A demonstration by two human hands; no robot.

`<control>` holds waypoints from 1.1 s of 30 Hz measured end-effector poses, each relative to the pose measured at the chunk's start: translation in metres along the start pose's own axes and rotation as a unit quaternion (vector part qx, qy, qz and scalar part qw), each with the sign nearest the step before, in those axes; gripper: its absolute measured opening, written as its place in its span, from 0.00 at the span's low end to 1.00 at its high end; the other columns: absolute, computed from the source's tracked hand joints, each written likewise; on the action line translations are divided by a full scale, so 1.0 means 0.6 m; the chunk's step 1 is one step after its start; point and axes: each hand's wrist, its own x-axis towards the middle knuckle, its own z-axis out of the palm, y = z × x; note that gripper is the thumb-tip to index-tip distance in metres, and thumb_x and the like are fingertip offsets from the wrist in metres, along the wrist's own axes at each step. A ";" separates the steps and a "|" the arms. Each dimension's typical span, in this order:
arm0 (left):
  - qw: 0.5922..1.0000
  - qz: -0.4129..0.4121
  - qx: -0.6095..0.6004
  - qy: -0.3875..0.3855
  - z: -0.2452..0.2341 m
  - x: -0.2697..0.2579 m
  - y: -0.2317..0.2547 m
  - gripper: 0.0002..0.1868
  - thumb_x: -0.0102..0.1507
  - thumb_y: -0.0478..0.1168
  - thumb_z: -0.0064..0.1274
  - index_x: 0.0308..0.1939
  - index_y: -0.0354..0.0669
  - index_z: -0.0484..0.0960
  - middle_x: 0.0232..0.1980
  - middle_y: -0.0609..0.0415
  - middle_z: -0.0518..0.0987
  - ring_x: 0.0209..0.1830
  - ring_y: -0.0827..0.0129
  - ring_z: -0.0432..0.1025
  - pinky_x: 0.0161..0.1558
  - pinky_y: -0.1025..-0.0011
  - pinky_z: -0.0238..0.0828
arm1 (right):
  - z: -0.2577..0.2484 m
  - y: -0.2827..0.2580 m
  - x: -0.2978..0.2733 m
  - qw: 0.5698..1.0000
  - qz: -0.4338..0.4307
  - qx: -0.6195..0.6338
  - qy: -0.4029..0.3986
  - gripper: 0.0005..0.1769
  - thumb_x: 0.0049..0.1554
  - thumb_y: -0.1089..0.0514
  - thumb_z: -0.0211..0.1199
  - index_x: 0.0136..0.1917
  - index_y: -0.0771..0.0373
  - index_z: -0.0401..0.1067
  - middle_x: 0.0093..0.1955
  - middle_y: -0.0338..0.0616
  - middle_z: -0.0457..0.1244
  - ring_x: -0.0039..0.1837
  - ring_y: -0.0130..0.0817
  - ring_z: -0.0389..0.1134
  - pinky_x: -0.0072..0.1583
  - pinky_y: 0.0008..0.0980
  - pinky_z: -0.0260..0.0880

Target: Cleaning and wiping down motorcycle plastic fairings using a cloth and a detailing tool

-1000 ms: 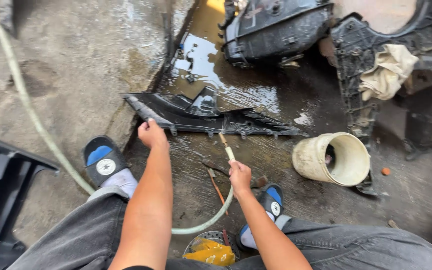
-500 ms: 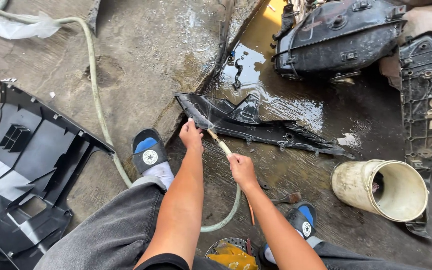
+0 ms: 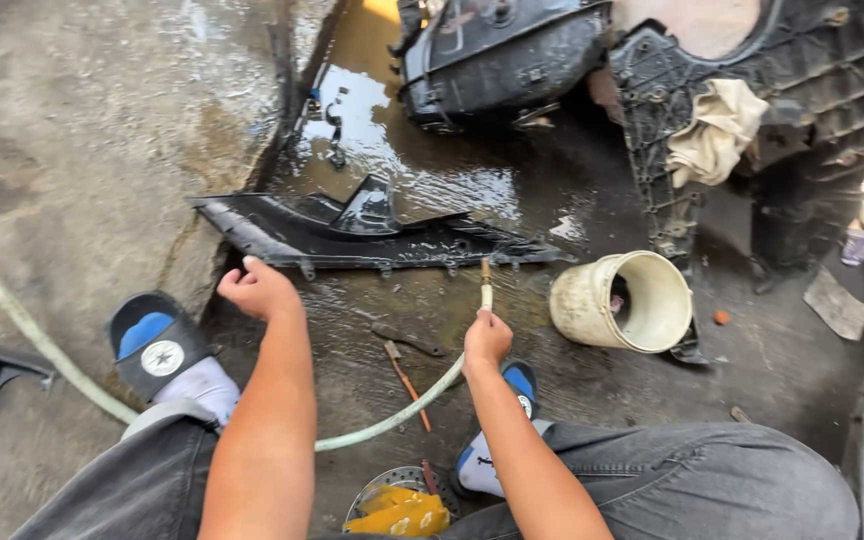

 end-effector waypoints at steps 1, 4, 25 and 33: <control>0.999 0.015 0.006 0.029 -0.003 0.000 0.009 0.18 0.62 0.49 0.63 0.50 0.51 0.74 0.34 0.56 0.80 0.42 0.58 0.80 0.46 0.61 0.76 | -0.006 0.000 0.016 0.999 0.028 0.015 0.036 0.18 0.54 0.40 0.60 0.51 0.48 0.83 0.46 0.42 0.73 0.59 0.46 0.72 0.58 0.38 0.70; 0.999 0.021 0.011 0.032 -0.009 -0.003 0.015 0.16 0.62 0.45 0.60 0.51 0.50 0.73 0.35 0.56 0.80 0.43 0.58 0.80 0.48 0.62 0.75 | 0.003 0.040 0.093 0.993 0.046 0.076 0.080 0.17 0.53 0.40 0.62 0.49 0.46 0.83 0.40 0.38 0.72 0.54 0.43 0.74 0.56 0.37 0.71; 0.949 0.310 -0.060 -0.023 -0.039 -0.093 0.132 0.14 0.61 0.30 0.48 0.51 0.35 0.70 0.42 0.43 0.69 0.37 0.47 0.68 0.45 0.56 0.67 | -0.054 -0.043 0.045 0.971 -0.039 0.237 -0.016 0.14 0.56 0.52 0.63 0.31 0.59 0.72 0.20 0.35 0.54 0.22 0.26 0.55 0.28 0.25 0.50; 0.878 0.143 0.178 -0.421 -0.013 -0.321 0.049 0.18 0.57 0.57 0.64 0.40 0.51 0.82 0.36 0.50 0.85 0.46 0.46 0.79 0.48 0.53 0.75 | -0.011 -0.013 -0.089 0.964 -0.223 -0.064 -0.132 0.16 0.60 0.43 0.60 0.45 0.54 0.82 0.40 0.51 0.70 0.51 0.55 0.72 0.51 0.52 0.69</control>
